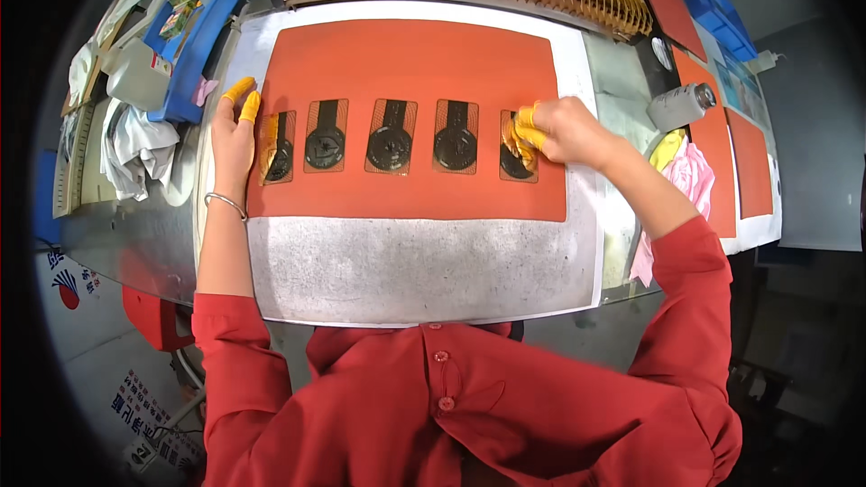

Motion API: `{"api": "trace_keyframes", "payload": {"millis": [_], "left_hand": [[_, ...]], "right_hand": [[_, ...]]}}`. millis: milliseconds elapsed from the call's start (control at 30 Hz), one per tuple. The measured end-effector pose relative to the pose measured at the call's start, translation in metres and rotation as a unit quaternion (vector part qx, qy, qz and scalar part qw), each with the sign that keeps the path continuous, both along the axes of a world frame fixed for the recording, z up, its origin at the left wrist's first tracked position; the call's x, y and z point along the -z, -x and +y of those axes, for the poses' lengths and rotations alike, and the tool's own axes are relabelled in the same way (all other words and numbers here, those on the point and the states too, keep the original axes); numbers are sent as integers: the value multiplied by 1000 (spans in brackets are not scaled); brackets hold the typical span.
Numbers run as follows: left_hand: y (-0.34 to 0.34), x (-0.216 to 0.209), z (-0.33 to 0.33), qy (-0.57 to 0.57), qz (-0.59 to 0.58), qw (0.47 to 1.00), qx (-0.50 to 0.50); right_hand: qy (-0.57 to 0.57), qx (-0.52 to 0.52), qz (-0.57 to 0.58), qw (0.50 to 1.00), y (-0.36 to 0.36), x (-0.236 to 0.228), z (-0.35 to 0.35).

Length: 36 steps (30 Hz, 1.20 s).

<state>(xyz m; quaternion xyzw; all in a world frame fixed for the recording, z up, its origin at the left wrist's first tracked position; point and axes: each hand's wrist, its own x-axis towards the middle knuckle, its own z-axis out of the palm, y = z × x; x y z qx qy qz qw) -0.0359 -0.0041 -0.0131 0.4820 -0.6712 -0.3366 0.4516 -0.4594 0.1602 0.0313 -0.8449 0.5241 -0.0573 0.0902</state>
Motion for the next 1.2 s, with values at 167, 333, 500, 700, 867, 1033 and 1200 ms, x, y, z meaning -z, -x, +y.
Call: {"api": "trace_keyframes", "payload": {"millis": [167,333,500,700,867,1033,1200], "left_hand": [[1,-8,-2,6,-38,999,2],[0,-4,2,3,-40,999,-6],[-1,-1,-1,-2,-15,1000,4],[0,-8,1,-6,-30,1000,4],[-3,3,-5,-7,0,1000,10],[-5,0,1,4,-14,1000,21],[0,-3,-5,11,-58,998,22]], "right_hand": [[16,86,-41,995,-6,-17,-9],[37,29,-14,999,-12,-8,7],[40,23,-7,999,-13,-5,5],[-12,163,-60,985,-10,-23,-8],[13,123,-48,991,-12,-14,8],[37,43,-29,998,-14,3,48],[38,53,-6,998,-10,3,55]]}}
